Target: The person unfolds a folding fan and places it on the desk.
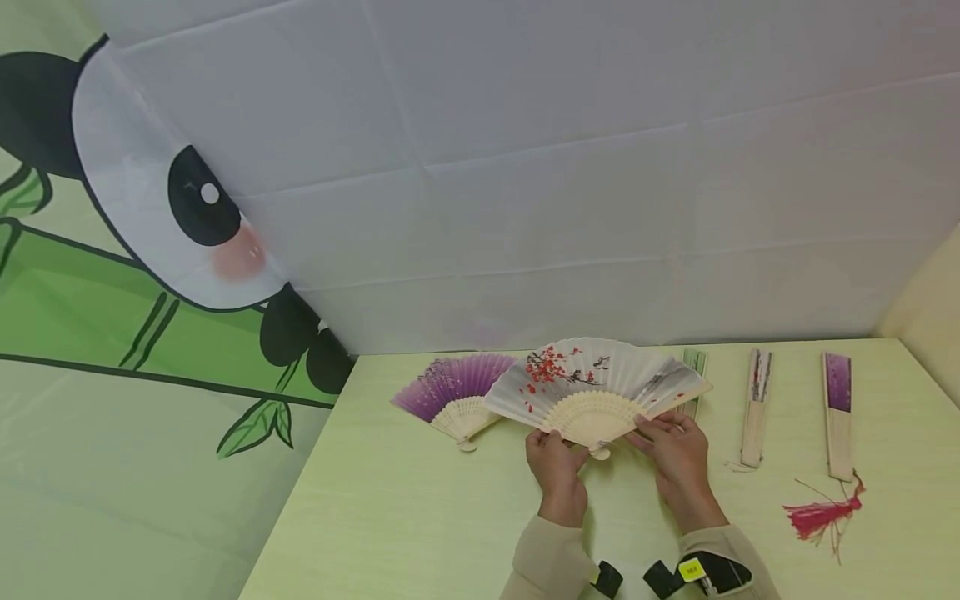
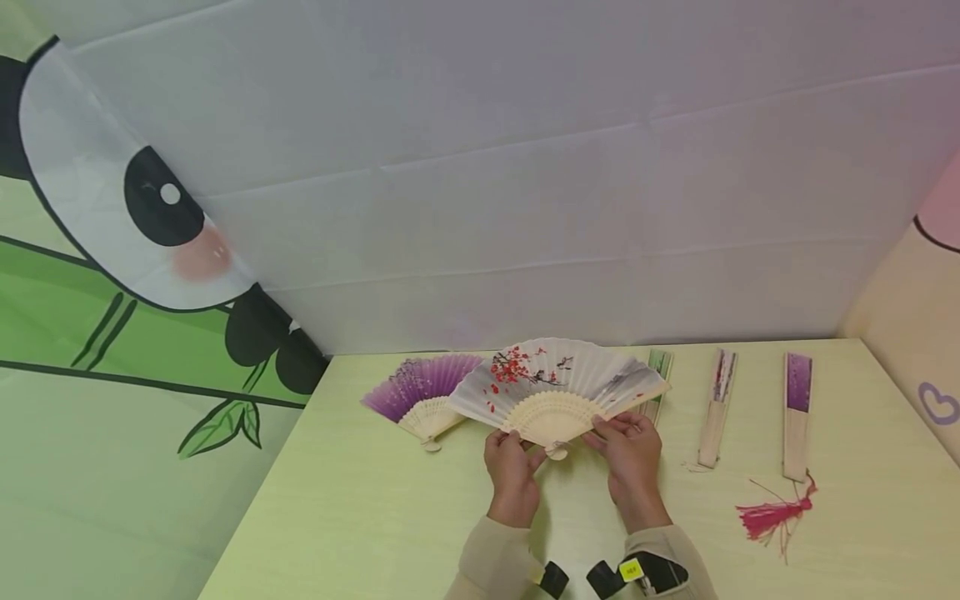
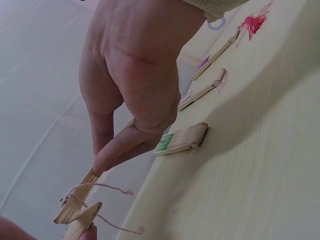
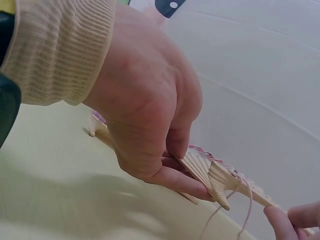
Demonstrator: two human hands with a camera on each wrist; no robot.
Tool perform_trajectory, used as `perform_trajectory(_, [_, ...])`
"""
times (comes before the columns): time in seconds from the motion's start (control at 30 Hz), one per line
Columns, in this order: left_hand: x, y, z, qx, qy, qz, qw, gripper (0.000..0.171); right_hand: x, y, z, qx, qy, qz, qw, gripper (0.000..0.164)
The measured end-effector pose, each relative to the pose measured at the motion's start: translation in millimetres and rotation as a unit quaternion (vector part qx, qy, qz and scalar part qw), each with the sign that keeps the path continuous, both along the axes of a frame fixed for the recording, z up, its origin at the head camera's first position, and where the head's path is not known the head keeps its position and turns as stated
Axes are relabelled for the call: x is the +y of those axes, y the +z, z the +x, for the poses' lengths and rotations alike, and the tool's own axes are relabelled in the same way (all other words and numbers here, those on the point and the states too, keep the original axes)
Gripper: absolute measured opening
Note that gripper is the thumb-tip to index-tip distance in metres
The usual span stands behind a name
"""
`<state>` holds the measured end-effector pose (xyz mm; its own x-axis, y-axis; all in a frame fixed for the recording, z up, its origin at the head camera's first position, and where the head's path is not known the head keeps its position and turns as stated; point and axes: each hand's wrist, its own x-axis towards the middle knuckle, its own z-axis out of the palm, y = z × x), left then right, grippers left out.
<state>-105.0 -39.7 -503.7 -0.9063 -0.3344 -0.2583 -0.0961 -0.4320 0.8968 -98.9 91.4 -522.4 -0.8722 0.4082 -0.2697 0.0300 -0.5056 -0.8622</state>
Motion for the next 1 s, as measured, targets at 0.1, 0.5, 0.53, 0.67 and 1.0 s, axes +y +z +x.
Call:
perform_trajectory(0.1, [0.0,-0.7,-0.2,-0.001,0.011,0.001,0.9999,0.018,0.8,-12.8,-3.9,0.017,-0.005,-0.013,1.000,0.038])
perform_trajectory(0.5, [0.1,-1.4,-0.5,-0.009,0.037,0.027,0.9989,0.018,-7.4,-3.0,-1.6,0.035,-0.019,-0.001,0.999,0.032])
perform_trajectory(0.53, [0.1,-1.1,-0.4,-0.008,0.038,0.031,0.9988,0.018,-7.8,-2.3,-2.1,0.031,-0.019,0.006,0.999,0.032])
perform_trajectory(0.67, [0.4,-0.4,0.3,-0.008,0.040,0.038,0.9985,0.021,-6.4,-8.2,-7.8,0.024,-0.019,0.006,0.999,0.035])
perform_trajectory(1.0, [2.9,2.2,2.2,-0.005,0.049,0.058,0.9971,0.032,-8.6,0.9,-9.2,0.031,-0.033,0.023,0.999,0.029])
